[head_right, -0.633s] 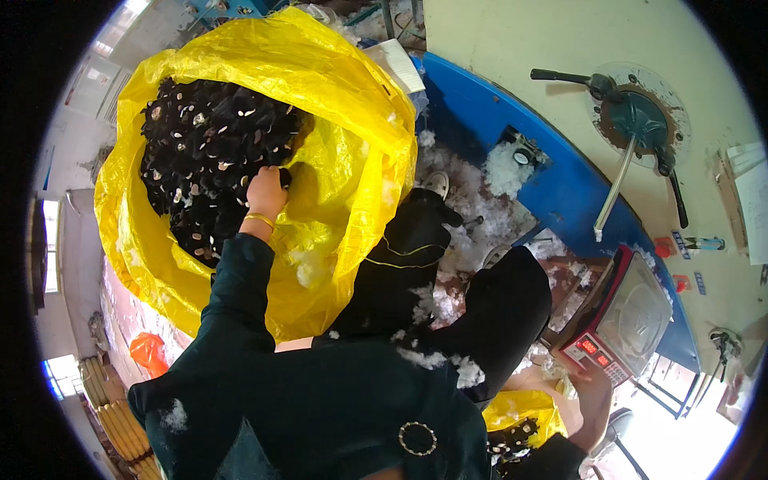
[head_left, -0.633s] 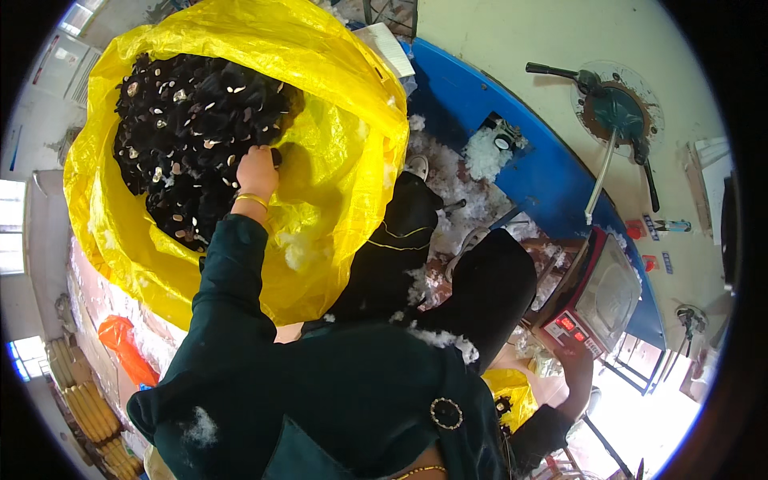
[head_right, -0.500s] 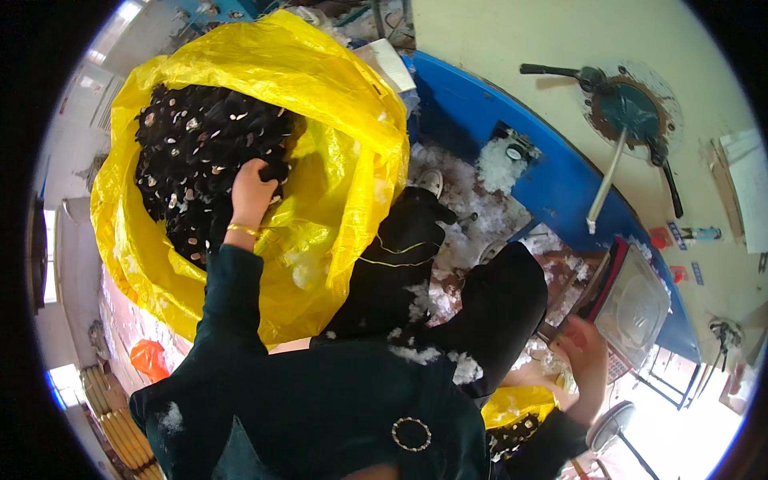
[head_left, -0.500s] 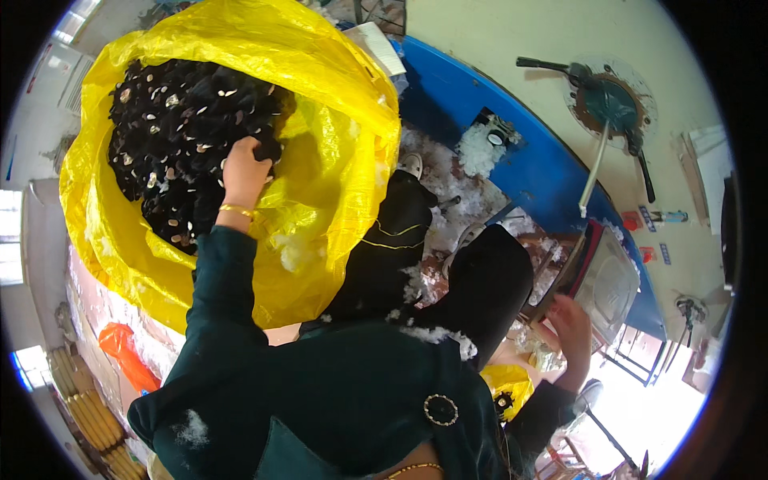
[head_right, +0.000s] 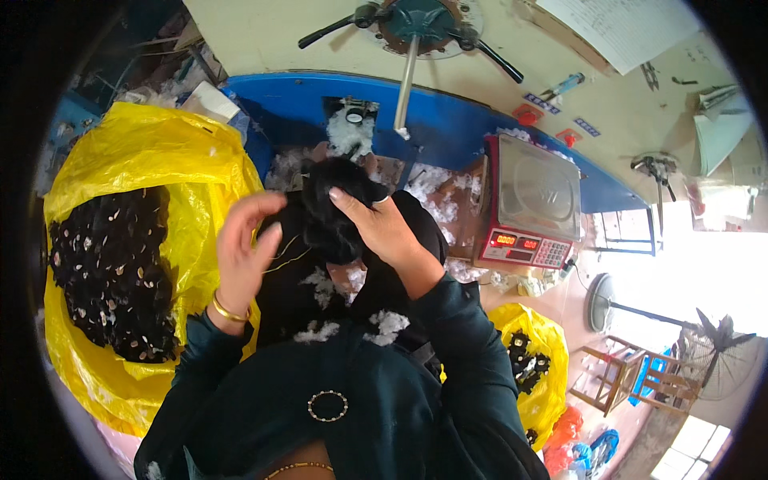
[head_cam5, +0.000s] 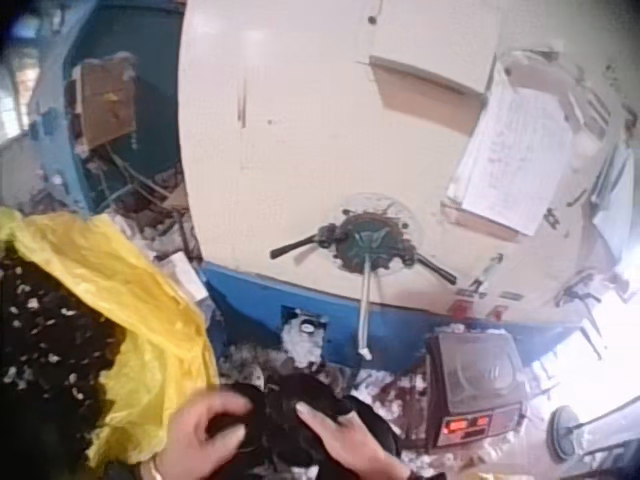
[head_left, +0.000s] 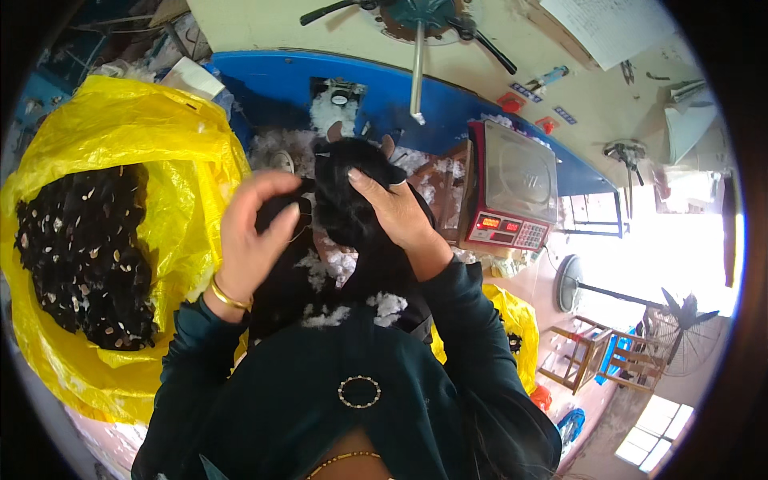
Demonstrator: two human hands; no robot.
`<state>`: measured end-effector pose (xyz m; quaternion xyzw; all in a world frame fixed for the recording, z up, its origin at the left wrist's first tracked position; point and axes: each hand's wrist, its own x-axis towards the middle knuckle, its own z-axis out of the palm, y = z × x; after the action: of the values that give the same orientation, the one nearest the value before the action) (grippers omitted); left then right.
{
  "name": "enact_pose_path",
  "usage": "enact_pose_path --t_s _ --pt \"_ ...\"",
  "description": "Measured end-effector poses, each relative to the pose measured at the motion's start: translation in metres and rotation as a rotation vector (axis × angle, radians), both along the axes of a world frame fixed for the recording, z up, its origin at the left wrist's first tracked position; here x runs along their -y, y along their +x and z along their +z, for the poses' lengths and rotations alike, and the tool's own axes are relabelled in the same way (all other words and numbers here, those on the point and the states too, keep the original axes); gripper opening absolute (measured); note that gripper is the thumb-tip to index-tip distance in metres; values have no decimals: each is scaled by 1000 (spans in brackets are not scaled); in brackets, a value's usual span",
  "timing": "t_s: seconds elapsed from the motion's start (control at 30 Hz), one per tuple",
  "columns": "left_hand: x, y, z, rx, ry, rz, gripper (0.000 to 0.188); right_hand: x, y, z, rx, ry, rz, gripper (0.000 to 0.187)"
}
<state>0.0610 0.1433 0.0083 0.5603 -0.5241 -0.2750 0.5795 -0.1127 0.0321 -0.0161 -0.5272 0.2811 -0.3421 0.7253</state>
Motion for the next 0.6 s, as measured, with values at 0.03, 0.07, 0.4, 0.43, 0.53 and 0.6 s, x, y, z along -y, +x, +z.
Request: enact_pose_path --t_s 0.03,0.07,0.4,0.43,0.53,0.6 --pt "10 0 -5 -297 108 -48 20 1 -7 8 -82 -59 28 41" --pt "21 2 -10 -586 218 -81 22 -2 -8 8 -115 -69 20 42" --pt "57 -33 -33 -1149 453 -71 45 3 -7 8 -692 -1107 -630 26" --pt "57 -37 -27 -1156 397 -120 45 -1 -11 12 -617 -1101 -628 25" --pt "59 -43 -28 -993 300 -232 51 -6 -7 24 -565 -798 -265 30" --pt "55 -49 -24 -862 303 -267 52 -4 -9 16 -499 -718 -181 32"
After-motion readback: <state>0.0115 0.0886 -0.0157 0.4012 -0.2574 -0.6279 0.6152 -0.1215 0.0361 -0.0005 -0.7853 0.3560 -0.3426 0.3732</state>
